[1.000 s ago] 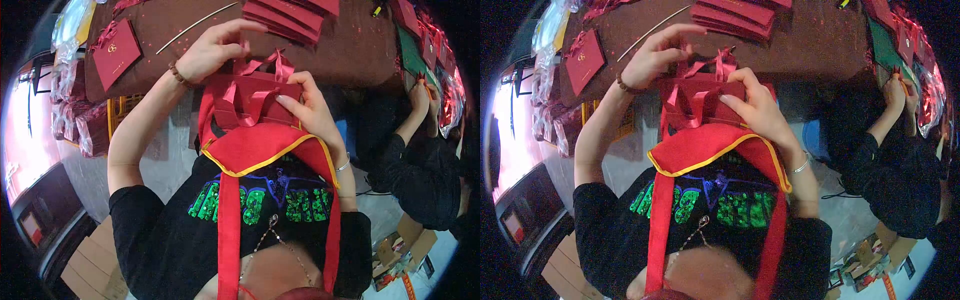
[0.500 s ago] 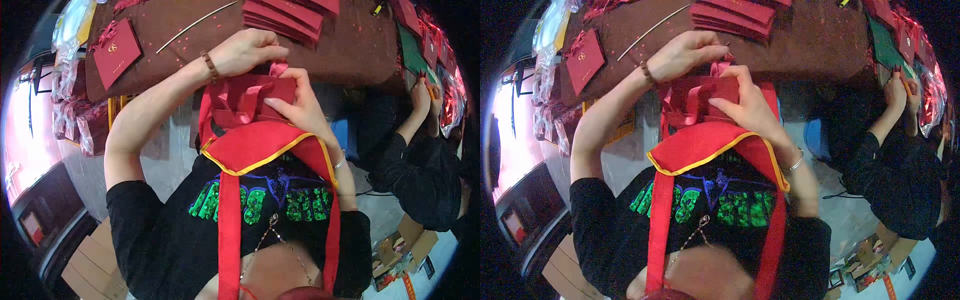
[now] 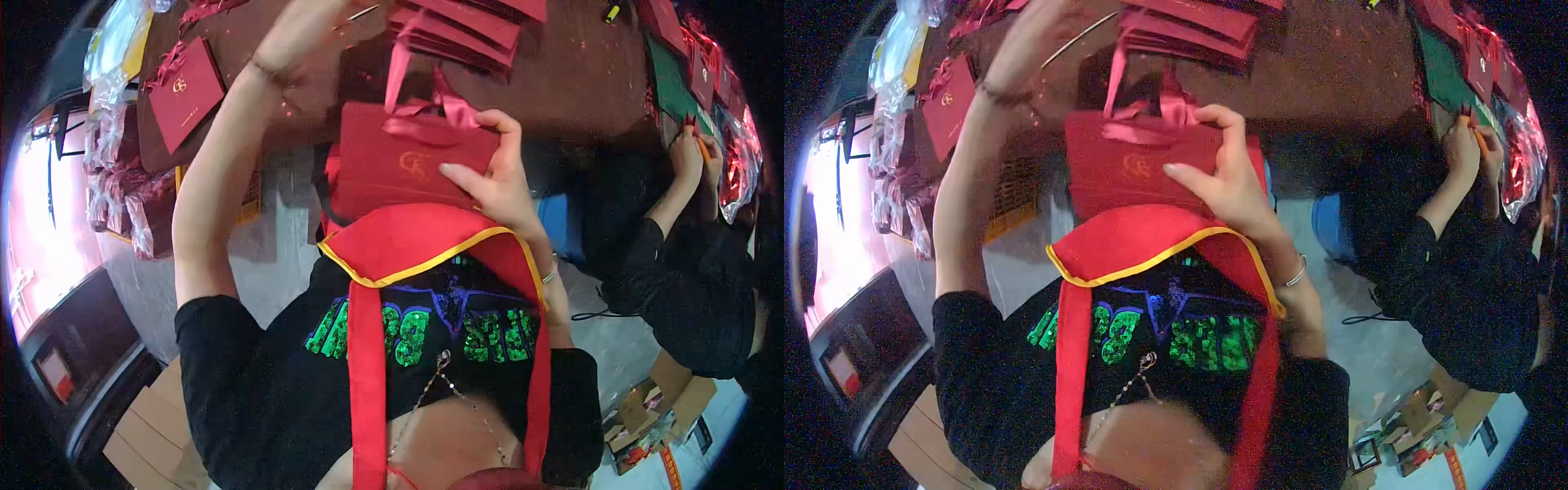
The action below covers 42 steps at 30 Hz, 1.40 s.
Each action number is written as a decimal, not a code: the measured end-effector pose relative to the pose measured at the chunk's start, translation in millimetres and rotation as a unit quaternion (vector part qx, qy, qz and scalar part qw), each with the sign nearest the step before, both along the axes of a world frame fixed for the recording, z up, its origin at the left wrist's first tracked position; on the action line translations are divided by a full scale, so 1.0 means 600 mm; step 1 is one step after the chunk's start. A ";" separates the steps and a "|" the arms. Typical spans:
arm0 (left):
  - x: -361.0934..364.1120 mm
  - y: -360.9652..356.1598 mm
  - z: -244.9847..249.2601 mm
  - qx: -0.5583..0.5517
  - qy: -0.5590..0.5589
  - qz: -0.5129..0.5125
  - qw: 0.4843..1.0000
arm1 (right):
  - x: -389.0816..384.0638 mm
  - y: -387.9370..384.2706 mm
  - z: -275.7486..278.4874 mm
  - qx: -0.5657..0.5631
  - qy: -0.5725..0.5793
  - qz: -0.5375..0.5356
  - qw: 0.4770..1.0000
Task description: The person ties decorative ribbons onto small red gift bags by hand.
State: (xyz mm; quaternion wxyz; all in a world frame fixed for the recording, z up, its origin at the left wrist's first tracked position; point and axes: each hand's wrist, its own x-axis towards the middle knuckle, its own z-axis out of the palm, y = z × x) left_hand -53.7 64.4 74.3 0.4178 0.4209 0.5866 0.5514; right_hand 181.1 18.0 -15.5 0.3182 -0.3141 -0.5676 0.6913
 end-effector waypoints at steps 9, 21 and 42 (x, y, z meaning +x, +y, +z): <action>-0.001 -0.130 -0.074 -0.170 -0.138 -0.248 0.944 | -0.007 0.017 0.036 -0.021 -0.045 -0.058 0.997; 0.002 -0.179 -0.121 -0.068 -0.282 -0.235 0.928 | -0.017 0.031 0.018 -0.043 -0.021 -0.242 0.969; -0.253 -0.156 -0.111 -0.219 0.738 0.190 0.609 | -0.059 0.043 0.030 -0.130 0.037 -0.007 0.991</action>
